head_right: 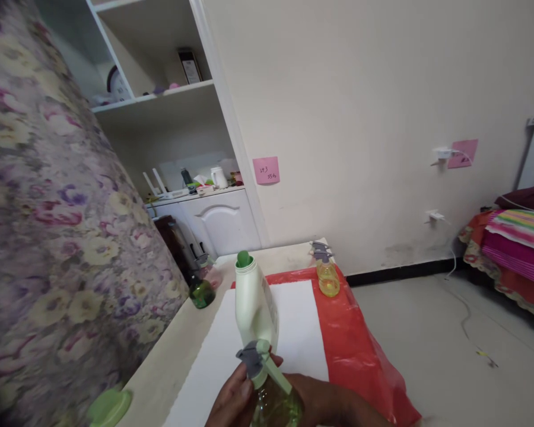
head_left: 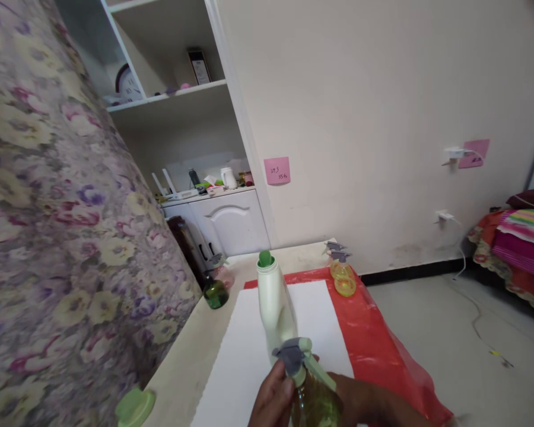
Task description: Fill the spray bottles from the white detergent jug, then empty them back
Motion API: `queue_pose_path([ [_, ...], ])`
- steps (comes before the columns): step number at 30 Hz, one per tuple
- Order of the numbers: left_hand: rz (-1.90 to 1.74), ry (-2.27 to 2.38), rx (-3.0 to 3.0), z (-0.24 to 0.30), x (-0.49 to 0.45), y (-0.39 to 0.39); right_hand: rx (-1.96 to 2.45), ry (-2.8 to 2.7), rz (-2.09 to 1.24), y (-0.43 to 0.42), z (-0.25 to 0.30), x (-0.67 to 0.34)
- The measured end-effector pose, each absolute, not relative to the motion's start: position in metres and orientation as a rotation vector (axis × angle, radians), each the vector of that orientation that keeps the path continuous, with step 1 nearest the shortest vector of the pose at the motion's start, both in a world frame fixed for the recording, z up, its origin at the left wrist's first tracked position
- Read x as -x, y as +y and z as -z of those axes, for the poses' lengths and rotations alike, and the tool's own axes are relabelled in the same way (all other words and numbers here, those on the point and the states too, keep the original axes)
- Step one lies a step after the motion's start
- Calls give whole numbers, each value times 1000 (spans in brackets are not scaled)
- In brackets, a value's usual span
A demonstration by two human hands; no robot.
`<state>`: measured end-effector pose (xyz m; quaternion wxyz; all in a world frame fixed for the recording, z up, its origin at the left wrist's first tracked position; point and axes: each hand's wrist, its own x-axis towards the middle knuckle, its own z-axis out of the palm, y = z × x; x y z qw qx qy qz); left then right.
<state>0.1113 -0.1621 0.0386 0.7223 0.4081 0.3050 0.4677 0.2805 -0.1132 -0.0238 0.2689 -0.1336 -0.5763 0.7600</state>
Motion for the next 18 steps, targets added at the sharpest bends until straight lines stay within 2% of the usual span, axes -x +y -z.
queue_pose_path([
  [6,-1197,663,-949,-34,-118,-158,311,-1487,-2151,-118,13,-282],
  [18,-1178,707,-1016,-42,-119,-161,307,-1514,-2146,-118,7,-287],
])
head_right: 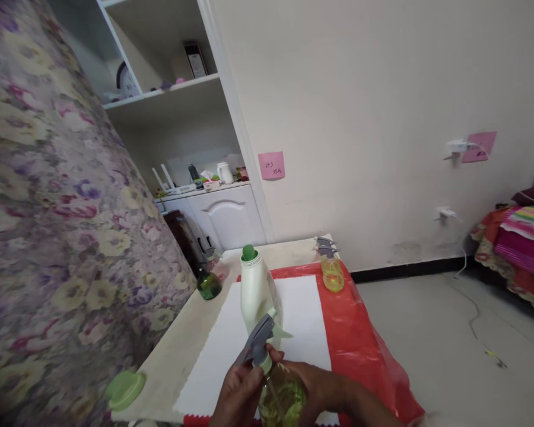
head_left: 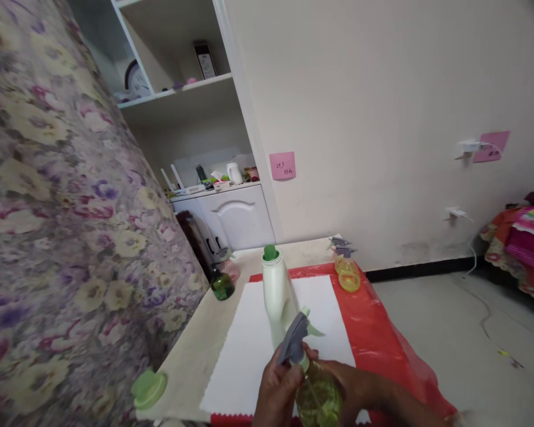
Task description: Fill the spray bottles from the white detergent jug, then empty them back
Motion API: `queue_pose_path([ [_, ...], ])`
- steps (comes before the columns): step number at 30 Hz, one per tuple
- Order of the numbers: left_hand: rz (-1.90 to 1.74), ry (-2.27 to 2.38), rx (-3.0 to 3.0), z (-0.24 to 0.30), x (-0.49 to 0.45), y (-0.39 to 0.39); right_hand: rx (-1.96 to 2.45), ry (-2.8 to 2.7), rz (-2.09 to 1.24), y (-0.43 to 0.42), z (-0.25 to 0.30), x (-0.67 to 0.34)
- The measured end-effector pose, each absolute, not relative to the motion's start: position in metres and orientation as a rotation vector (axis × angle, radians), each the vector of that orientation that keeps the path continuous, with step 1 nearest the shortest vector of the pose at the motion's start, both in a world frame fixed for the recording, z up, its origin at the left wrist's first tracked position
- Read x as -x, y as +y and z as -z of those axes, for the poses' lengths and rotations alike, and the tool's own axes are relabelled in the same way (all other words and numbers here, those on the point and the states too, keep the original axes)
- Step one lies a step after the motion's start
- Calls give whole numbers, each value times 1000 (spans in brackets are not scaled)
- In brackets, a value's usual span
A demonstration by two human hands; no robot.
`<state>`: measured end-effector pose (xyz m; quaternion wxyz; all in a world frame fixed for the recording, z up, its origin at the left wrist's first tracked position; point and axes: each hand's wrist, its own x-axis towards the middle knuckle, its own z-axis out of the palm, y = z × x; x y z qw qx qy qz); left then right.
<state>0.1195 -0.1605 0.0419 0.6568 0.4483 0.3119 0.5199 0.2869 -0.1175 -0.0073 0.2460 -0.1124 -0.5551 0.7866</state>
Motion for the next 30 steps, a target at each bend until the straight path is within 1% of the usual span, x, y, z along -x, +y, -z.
queue_pose_path([
  [4,-1200,768,-1053,-36,-119,-156,312,-1522,-2130,-117,8,-286],
  [10,-1201,728,-1022,-32,-116,-159,290,-1543,-2090,-115,11,-288],
  [13,-1177,739,-1028,-32,-117,-157,310,-1558,-2058,-114,15,-288],
  [20,-1263,828,-1040,-35,-124,-159,267,-1555,-2023,-114,12,-287],
  [25,-1230,845,-1037,-37,-124,-161,267,-1558,-2017,-116,9,-289],
  [30,-1314,866,-987,-34,-127,-157,322,-1562,-1980,-114,16,-289],
])
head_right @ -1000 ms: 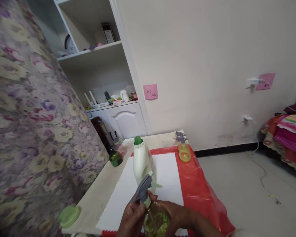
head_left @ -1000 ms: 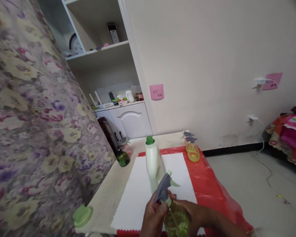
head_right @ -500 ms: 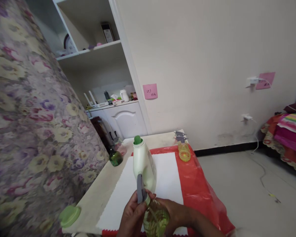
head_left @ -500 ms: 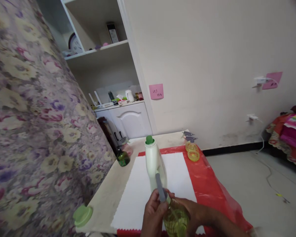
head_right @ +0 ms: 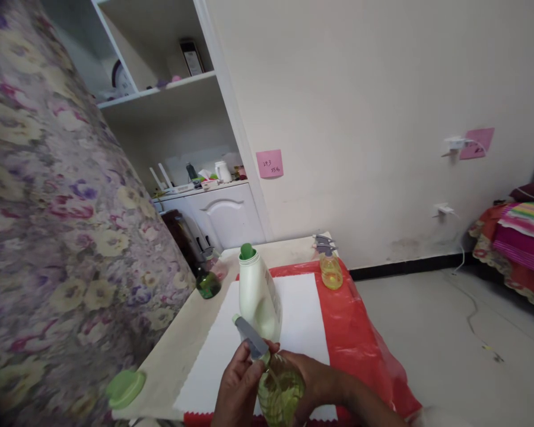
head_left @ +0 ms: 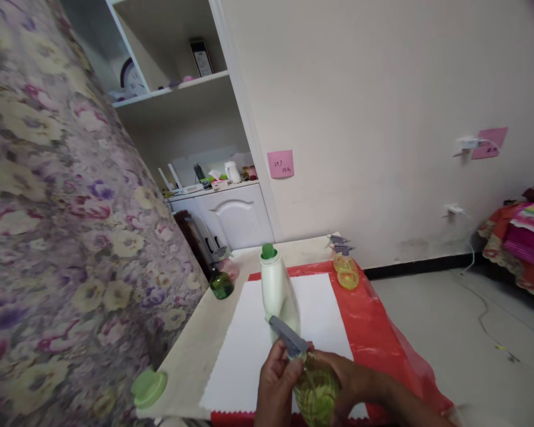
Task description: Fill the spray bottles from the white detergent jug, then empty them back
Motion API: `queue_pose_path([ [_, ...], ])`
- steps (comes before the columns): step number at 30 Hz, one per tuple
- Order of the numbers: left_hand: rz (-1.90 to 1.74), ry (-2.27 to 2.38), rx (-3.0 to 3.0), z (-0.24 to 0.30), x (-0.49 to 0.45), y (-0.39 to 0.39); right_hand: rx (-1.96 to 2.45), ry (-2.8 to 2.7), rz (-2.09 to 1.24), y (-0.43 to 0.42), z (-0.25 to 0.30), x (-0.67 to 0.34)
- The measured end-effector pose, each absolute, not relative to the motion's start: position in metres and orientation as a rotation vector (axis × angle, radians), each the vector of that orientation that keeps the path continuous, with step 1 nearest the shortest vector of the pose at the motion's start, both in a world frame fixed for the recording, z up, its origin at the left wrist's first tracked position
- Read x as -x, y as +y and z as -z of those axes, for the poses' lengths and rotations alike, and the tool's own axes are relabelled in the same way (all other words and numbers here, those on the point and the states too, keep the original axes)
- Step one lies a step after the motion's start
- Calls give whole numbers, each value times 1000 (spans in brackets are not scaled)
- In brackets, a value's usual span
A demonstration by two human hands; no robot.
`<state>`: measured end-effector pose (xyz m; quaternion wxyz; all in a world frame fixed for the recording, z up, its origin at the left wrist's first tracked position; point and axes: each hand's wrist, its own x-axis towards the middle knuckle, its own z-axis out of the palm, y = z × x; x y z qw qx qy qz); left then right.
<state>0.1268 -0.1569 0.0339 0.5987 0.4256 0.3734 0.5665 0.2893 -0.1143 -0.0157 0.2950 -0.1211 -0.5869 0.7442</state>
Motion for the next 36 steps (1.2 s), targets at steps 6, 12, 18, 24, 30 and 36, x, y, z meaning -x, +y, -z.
queue_pose_path([
  [6,-1386,938,-931,-34,-132,-155,381,-1560,-1939,-115,18,-290],
  [12,-1392,1032,-964,-39,-136,-158,369,-1473,-1926,-116,18,-289],
  [18,-1349,1048,-1075,-43,-135,-163,324,-1476,-1929,-114,22,-290],
  [24,-1411,1073,-1025,-35,-127,-153,467,-1577,-1845,-115,26,-289],
  [30,-1458,1061,-1003,-51,-126,-153,508,-1596,-1827,-116,23,-291],
  [36,-1527,904,-966,-85,-129,-164,569,-1586,-1816,-117,18,-293],
])
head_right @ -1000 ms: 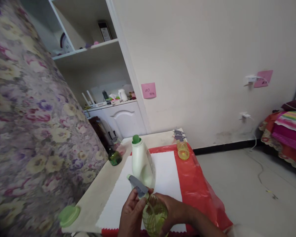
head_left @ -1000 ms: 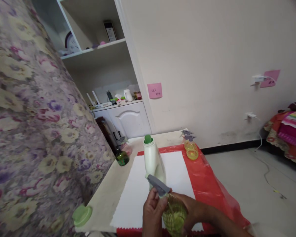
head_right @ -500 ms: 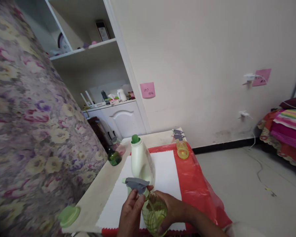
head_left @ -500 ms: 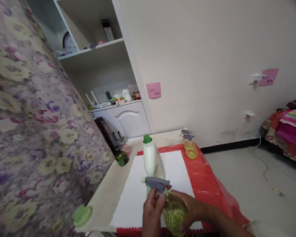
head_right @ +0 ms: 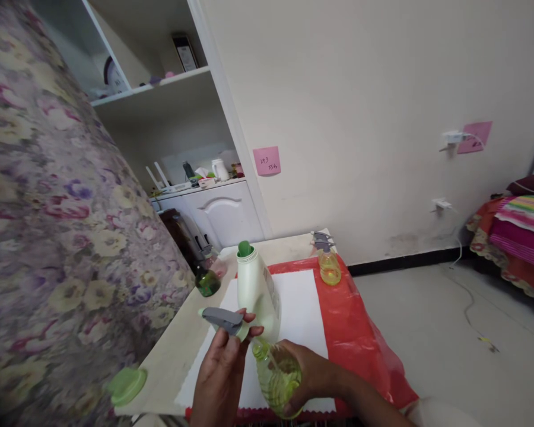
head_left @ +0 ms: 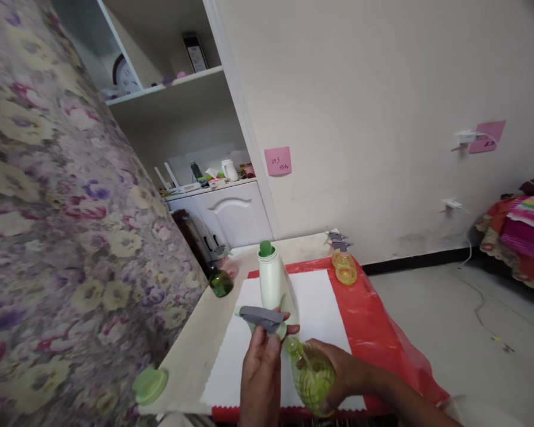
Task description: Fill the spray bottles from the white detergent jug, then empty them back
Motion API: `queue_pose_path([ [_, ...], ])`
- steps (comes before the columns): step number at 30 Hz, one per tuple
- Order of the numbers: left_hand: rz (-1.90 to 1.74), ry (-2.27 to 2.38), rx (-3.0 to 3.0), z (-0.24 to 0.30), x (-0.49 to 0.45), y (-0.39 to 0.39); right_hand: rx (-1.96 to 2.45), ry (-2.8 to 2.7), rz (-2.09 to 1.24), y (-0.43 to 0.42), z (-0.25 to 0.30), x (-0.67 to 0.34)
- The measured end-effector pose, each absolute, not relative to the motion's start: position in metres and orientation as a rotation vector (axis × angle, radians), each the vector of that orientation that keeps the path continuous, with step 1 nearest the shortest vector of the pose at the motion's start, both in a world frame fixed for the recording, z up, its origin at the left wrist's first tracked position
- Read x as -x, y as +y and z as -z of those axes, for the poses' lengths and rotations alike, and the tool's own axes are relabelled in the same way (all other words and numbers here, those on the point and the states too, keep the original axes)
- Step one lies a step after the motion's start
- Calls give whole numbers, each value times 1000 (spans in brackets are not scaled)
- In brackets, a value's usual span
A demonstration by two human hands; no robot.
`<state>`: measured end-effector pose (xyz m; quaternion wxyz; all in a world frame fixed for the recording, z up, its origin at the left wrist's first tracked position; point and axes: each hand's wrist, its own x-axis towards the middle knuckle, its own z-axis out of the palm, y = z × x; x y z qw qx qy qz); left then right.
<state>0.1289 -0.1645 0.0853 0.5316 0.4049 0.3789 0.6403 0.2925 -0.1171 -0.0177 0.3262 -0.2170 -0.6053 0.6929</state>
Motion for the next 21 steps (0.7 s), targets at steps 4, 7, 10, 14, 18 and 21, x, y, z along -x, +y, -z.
queue_pose_path([
  [4,-1621,865,-927,-97,-126,-164,612,-1624,-1773,-116,22,-292],
  [7,-1663,933,-934,-97,-120,-159,616,-1641,-1757,-116,25,-293],
  [10,-1651,1040,-938,-92,-113,-156,612,-1654,-1748,-116,24,-294],
  [14,-1623,1151,-994,-89,-104,-155,613,-1672,-1727,-116,21,-295],
  [18,-1669,1178,-1088,-94,-99,-155,643,-1694,-1696,-115,21,-297],
  [21,-1655,1167,-1125,-98,-98,-156,666,-1693,-1698,-115,21,-299],
])
